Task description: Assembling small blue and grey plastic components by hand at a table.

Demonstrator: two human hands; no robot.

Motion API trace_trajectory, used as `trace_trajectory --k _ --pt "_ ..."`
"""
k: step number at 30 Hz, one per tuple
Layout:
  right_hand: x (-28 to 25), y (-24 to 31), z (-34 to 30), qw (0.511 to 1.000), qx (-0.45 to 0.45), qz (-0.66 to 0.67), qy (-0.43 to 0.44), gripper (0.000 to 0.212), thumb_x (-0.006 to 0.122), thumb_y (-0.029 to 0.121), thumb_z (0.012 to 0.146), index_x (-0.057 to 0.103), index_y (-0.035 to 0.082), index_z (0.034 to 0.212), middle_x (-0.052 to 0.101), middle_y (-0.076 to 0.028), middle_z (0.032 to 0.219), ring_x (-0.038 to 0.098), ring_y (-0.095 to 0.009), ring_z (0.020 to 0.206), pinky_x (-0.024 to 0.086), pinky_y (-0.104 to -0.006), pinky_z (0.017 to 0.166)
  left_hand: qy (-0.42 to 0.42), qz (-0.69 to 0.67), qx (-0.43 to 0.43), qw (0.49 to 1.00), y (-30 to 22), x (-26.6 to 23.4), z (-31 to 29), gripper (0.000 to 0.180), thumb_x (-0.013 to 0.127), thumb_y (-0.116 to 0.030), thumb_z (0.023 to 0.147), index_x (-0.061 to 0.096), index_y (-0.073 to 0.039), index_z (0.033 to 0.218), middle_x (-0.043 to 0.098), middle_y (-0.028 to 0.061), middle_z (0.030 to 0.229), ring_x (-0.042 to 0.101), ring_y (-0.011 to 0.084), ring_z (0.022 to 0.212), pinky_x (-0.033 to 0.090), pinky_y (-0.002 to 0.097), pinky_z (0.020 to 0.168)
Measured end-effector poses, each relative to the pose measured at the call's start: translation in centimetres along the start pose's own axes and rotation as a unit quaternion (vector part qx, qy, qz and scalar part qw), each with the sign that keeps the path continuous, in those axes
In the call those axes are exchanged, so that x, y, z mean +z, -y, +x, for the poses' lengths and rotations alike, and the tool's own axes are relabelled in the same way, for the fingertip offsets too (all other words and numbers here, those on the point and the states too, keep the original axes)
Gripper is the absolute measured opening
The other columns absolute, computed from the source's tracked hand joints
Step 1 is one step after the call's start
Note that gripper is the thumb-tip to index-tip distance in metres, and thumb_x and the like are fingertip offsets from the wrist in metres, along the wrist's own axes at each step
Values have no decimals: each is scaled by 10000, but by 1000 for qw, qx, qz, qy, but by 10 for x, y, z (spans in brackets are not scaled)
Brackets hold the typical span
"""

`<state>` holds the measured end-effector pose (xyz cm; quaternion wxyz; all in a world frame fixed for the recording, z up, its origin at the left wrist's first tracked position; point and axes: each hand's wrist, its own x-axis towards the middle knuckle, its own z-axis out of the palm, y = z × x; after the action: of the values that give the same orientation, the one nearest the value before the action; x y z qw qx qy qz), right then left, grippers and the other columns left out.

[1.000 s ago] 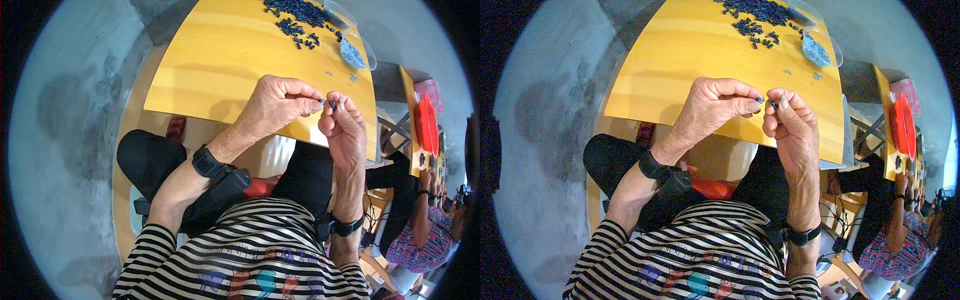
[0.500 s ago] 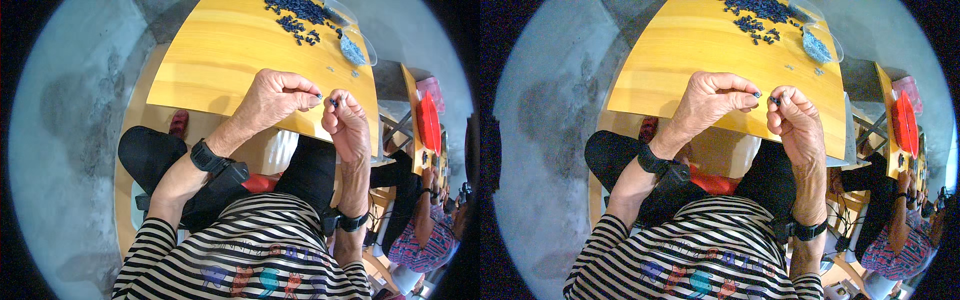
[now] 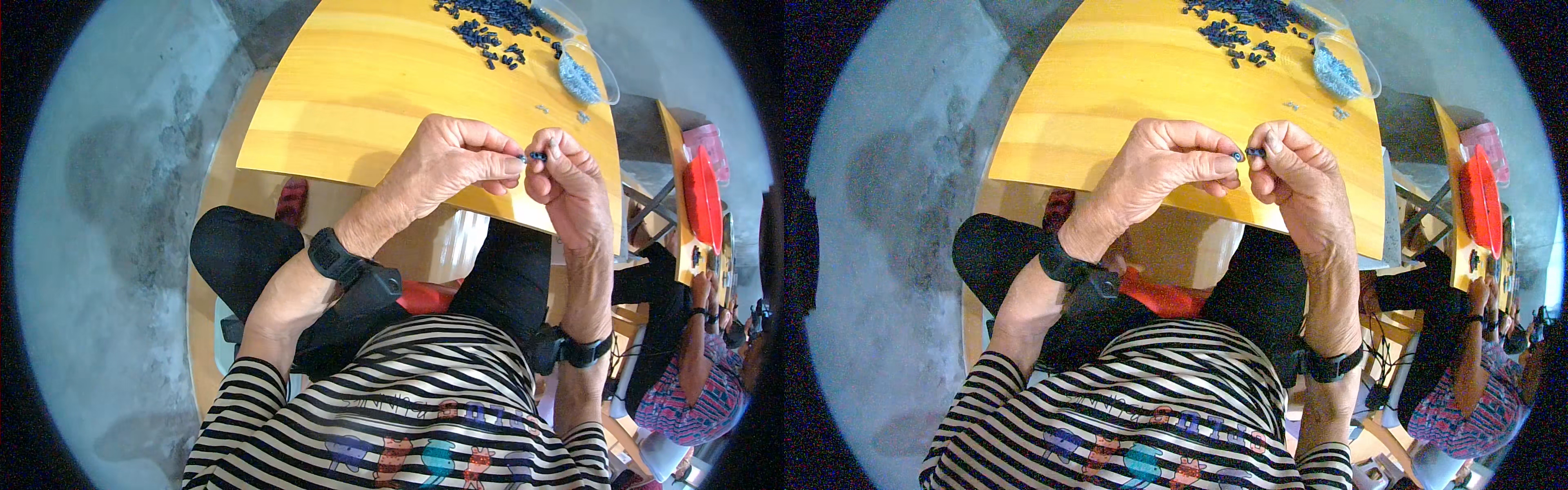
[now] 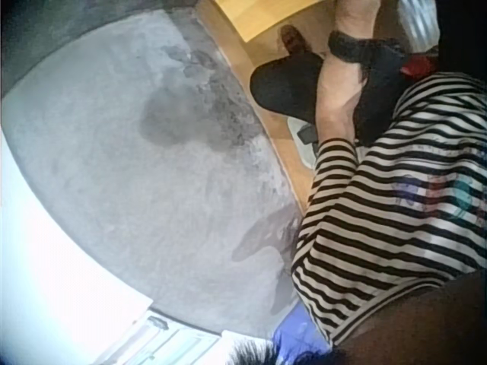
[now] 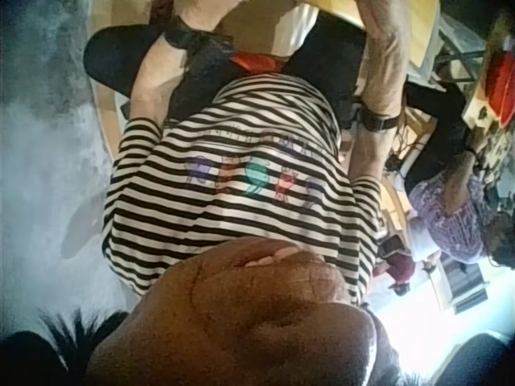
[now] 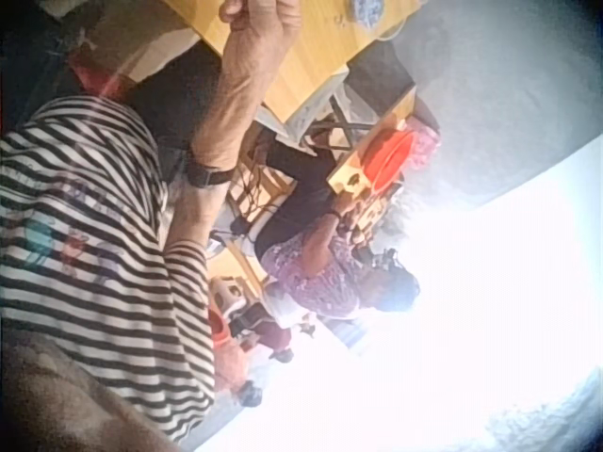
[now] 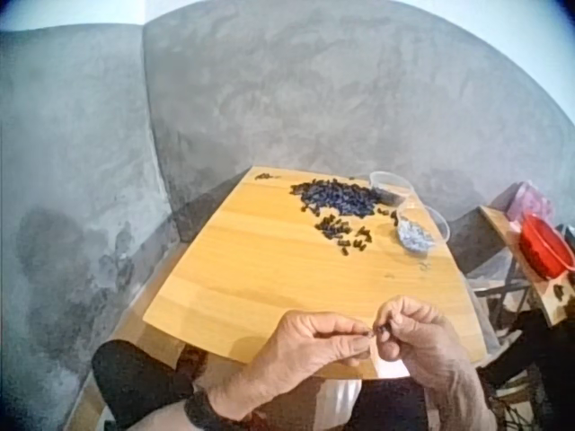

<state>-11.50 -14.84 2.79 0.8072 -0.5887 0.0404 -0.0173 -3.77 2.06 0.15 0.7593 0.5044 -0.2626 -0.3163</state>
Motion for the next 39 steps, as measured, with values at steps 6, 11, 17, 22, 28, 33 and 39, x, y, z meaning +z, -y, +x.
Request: trace_trajectory --k 6,11,17,22,28,33,39 --pt "6 14 4 997 22 -80 12 194 554 251 899 592 74 829 507 42 662 392 -34 526 290 -167 469 15 -71 -63 995 3 -1 0 205 656 -136 818 644 28 941 663 108 809 653 172 739 545 276 678" --pt "2 19 7 991 25 -130 24 194 560 255 894 593 78 822 503 44 646 389 -34 513 288 -171 464 38 -133 -94 986 8 -1 1 196 651 -131 820 640 24 939 656 106 823 656 187 755 551 289 688" --pt "2 22 10 985 27 -163 41 202 577 270 879 598 81 811 501 46 633 397 -34 512 281 -172 462 32 -147 -114 982 5 -1 -1 195 644 -121 823 631 29 947 652 114 820 655 187 770 559 284 681" --pt "3 25 12 981 25 -184 47 197 574 260 879 599 77 809 500 46 629 400 -36 512 280 -170 471 30 -137 -111 984 1 0 -3 192 643 -120 824 633 33 939 652 112 820 653 184 763 560 279 684" --pt "4 29 13 975 26 -209 64 189 581 245 871 598 70 804 496 43 619 400 -42 518 284 -178 478 30 -128 -100 986 -1 0 -4 189 644 -123 824 635 30 935 654 110 815 650 173 751 556 280 684" --pt "6 34 14 965 18 -249 80 167 581 216 873 602 63 809 500 45 623 404 -39 526 297 -179 481 24 -106 -89 990 -2 2 -5 192 652 -129 819 638 32 923 656 110 803 650 174 748 553 281 679" --pt "9 41 16 948 19 -306 86 150 598 202 866 609 61 819 502 57 635 419 -27 537 321 -174 485 13 -85 -56 995 -3 2 -7 191 652 -123 818 639 40 917 660 120 790 652 181 728 549 284 672"
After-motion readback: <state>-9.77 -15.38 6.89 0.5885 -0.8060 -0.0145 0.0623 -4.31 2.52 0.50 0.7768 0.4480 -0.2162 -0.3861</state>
